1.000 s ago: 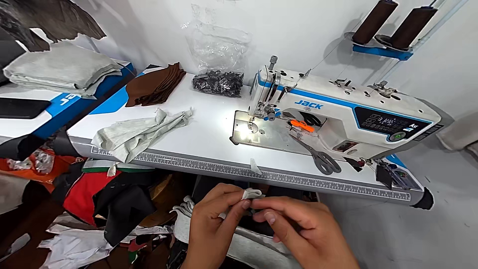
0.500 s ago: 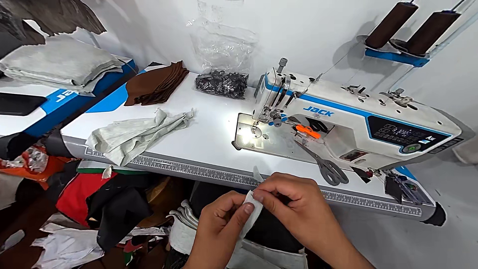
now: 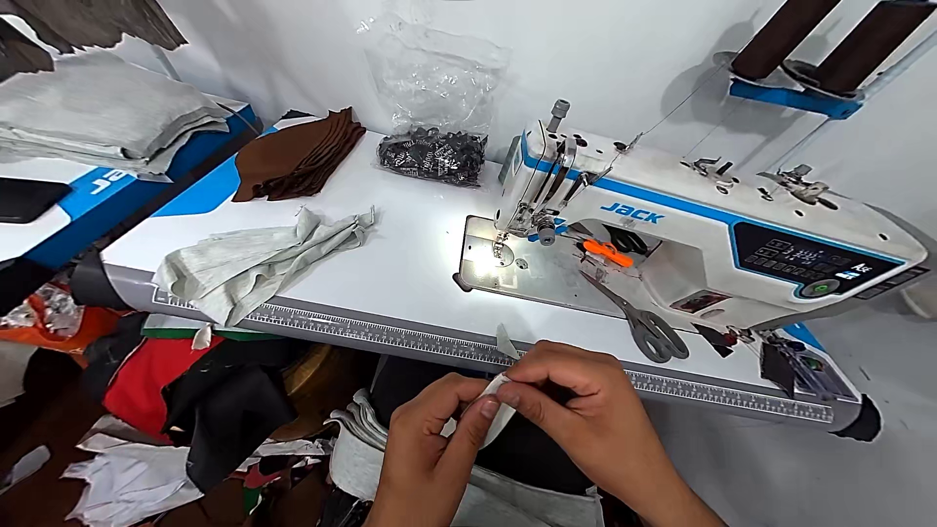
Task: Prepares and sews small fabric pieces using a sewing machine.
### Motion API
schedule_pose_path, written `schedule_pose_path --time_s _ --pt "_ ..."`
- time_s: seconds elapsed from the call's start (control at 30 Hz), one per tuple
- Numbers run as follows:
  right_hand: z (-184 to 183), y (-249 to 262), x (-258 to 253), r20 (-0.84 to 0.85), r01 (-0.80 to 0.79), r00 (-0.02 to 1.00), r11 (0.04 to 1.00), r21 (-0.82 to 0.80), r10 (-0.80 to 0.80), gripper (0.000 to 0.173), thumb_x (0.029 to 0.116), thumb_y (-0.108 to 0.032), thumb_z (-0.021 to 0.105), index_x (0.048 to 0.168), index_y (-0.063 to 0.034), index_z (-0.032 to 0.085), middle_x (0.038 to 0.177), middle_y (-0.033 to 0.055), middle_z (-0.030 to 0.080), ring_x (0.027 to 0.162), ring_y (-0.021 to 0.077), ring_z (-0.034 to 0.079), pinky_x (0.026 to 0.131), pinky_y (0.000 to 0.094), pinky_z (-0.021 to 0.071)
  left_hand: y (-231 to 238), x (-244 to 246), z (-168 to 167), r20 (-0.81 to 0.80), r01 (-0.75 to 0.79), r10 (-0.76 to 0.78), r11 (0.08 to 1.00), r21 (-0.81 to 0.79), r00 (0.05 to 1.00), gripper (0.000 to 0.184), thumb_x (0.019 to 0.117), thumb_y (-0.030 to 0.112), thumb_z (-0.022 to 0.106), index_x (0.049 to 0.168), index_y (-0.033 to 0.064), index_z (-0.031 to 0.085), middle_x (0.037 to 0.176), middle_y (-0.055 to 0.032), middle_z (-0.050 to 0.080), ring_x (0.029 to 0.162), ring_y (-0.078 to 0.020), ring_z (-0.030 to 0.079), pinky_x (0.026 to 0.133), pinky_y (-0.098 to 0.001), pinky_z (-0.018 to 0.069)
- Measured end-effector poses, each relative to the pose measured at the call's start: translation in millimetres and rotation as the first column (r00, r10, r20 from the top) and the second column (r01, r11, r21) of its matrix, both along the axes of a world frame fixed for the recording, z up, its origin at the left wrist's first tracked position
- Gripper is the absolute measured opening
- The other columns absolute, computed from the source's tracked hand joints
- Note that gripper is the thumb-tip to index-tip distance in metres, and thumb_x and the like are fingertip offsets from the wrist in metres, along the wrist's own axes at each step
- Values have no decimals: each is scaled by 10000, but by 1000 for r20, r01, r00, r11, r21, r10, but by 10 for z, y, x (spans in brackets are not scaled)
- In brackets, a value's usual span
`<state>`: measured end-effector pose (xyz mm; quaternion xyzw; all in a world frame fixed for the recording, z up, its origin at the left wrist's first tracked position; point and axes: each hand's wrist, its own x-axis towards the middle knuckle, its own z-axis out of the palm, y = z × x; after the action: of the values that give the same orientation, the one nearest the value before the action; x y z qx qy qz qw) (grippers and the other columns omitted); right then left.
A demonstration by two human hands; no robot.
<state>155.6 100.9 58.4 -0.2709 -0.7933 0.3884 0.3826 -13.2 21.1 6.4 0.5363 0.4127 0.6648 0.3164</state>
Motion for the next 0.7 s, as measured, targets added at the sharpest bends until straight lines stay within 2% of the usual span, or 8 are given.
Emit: schedule_pose_path --time_s 0.07,0.17,0.3,0.4,0.47,0.53,0.6,0.7 --pt "-5 -21 -9 -19 16 1000 999 -33 -17 177 985 -244 703 953 -86 776 813 -19 691 698 43 635 603 177 542 -37 19 1 70 55 -54 998 -6 996 198 1019 185 639 1129 21 627 922 -26 705 771 -81 689 673 -233 606" --pt "-2 -47 -13 -47 22 999 996 -82 -26 191 990 -244 695 947 -73 770 808 -10 694 694 46 635 602 175 534 -72 47 -46 33 23 -24 1000 4 999 235 1011 208 657 1156 24 641 974 -27 709 801 -83 694 698 -235 614" --pt "-22 -48 -20 -88 55 994 992 -110 -65 181 986 -236 700 935 -75 763 782 -4 692 667 51 629 589 178 528 -24 33 -100 -21 -94 95 995 43 995 163 1006 198 665 1020 44 718 880 -3 715 694 -38 661 594 -179 572" --pt "-115 60 -27 -72 116 989 980 -162 -129 151 984 -243 700 957 -113 772 757 -14 689 624 59 606 555 189 502 152 -110 -85 -243 -184 211 975 128 947 204 1027 216 627 959 59 738 823 20 707 678 4 634 601 -146 544" --pt "-170 269 -32 -16 161 985 959 -234 -169 154 1000 -220 664 1021 -108 767 786 -12 701 650 71 623 592 226 526 446 -249 -34 -505 -229 284 959 170 815 236 1023 259 609 943 90 752 790 38 698 656 11 615 594 -166 533" --pt "-222 579 -37 72 210 978 934 -288 -198 183 1026 -195 624 1064 -62 745 828 1 721 671 68 638 614 241 536 843 -342 19 -690 -194 214 975 107 692 222 1011 258 616 951 97 757 807 3 696 654 -82 632 595 -297 557" --pt "-325 943 -59 173 301 949 921 -250 -263 198 1037 -195 614 1044 -50 748 819 15 726 643 81 619 589 269 509 1291 -391 44 -761 -136 71 990 -23 645 202 1012 233 644 951 74 754 815 -53 694 672 -178 650 623 -420 566" --pt "-552 1437 -113 305 422 870 905 -57 -387 213 1011 -266 665 918 -95 752 703 23 658 584 146 582 551 380 475 1815 -430 -20 -783 -91 -95 978 -190 614 195 1013 245 661 1078 71 720 699 -73 657 564 -236 613 530 -467 524"
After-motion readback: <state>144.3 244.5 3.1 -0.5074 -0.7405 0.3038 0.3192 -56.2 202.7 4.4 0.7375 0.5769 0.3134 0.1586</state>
